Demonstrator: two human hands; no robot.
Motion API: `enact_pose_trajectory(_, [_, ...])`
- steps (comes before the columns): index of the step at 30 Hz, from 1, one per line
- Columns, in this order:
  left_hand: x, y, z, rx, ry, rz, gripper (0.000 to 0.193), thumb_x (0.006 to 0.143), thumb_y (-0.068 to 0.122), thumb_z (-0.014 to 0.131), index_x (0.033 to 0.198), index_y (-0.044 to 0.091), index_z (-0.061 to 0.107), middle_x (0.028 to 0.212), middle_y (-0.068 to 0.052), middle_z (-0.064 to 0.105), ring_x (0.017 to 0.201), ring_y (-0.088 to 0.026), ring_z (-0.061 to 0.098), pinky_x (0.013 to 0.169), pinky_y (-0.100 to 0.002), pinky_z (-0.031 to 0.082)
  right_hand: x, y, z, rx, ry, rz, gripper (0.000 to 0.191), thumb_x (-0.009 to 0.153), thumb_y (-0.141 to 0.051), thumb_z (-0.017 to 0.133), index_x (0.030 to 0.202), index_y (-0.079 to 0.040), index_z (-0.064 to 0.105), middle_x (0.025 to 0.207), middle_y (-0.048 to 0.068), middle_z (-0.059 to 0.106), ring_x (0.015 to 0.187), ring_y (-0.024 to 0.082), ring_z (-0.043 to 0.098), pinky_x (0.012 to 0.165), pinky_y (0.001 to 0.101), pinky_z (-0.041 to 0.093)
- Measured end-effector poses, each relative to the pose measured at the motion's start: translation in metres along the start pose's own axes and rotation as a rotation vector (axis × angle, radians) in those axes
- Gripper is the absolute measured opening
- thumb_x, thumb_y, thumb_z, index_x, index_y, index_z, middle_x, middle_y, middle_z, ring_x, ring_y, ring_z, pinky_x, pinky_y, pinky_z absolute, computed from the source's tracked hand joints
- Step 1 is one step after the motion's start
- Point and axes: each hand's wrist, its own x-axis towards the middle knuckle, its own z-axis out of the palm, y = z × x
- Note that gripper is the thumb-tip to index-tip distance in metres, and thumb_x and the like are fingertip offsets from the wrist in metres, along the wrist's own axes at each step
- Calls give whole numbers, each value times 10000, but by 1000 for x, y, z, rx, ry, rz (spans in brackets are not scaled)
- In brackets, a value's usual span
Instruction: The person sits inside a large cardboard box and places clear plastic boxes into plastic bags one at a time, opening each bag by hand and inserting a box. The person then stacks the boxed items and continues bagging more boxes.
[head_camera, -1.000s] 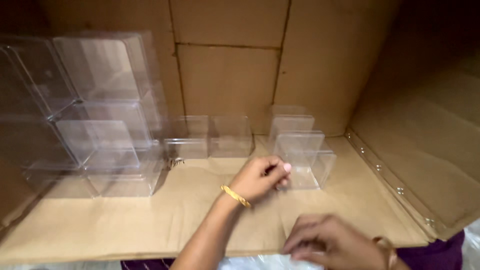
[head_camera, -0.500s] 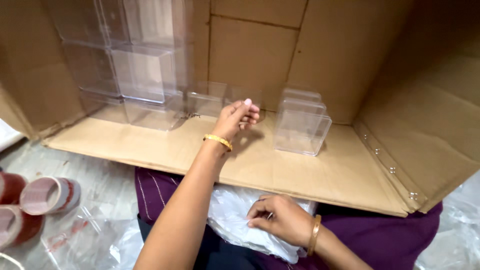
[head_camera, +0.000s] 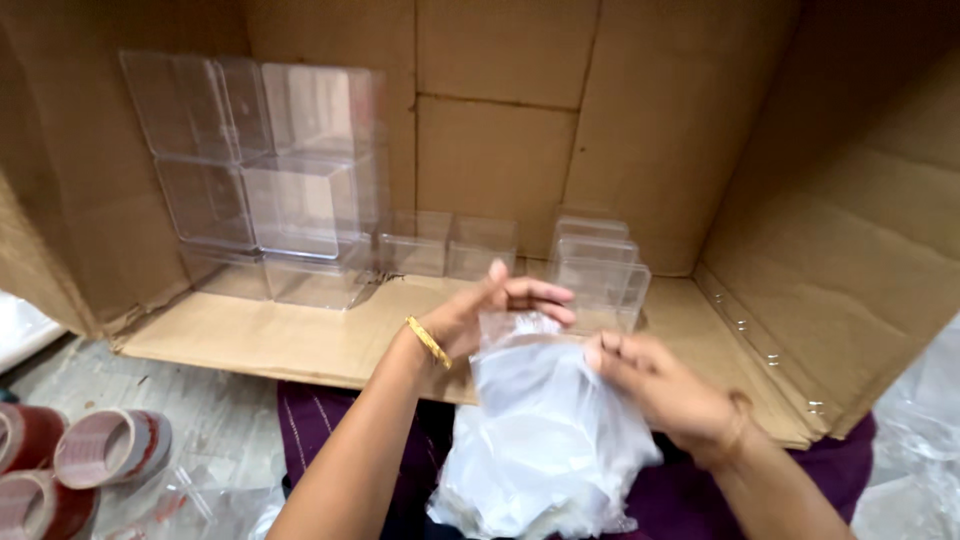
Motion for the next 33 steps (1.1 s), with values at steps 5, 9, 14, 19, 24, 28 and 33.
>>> enact_pose_trajectory(5, [32,-14,-7,802,226,34,604,847,264,804,1364,42,584,1311,-80,668,1220,-162,612,1061,-316,459,71,14,-40,85,-2,18,220,1019,-137,538,1055,27,680,988,103,739,851,173,705,789,341,591])
enact_pose_trajectory(9, [40,-37,-6,884,602,19,320,802,153,818,1079,-2,781,977,-135,792,914,-210,706,841,-369,572,77,27,-48,192,2,19,209,1035,-128,562,1063,44,678,971,99,731,848,167,694,778,343,590])
enact_pose_trajectory(14, [60,-15,21,1114,726,70,204,757,149,830,950,86,808,880,-97,793,838,-194,741,782,-361,573,38,-12,-43,-85,347,130,241,996,-330,551,1133,-179,679,990,-19,786,894,77,735,808,262,564])
enact_pose_trajectory(19, [89,33,41,1235,676,230,220,737,164,824,954,127,817,930,-76,790,875,-191,758,817,-341,583,33,-51,-46,-481,200,-289,227,915,-206,721,1017,-9,767,880,0,717,820,72,607,751,264,512])
enact_pose_trajectory(24, [103,45,30,1082,760,443,258,794,162,777,1041,87,793,1007,-79,810,960,-193,765,882,-329,572,70,-58,-71,-455,284,-272,219,929,-202,723,978,5,772,832,-25,695,781,69,585,703,261,504])
enact_pose_trajectory(28, [95,18,18,1001,775,315,381,780,200,860,1110,47,747,1030,-107,770,978,-179,709,872,-316,538,86,-40,-73,-597,392,-393,211,921,-209,752,994,-17,800,820,-23,705,771,57,569,702,249,485])
enact_pose_trajectory(33, [88,-10,16,672,760,374,234,874,118,810,1063,-7,753,1005,-129,763,934,-173,684,843,-316,551,64,-37,-58,-695,457,-486,210,904,-201,759,1022,-32,796,828,-5,738,755,57,604,694,243,503])
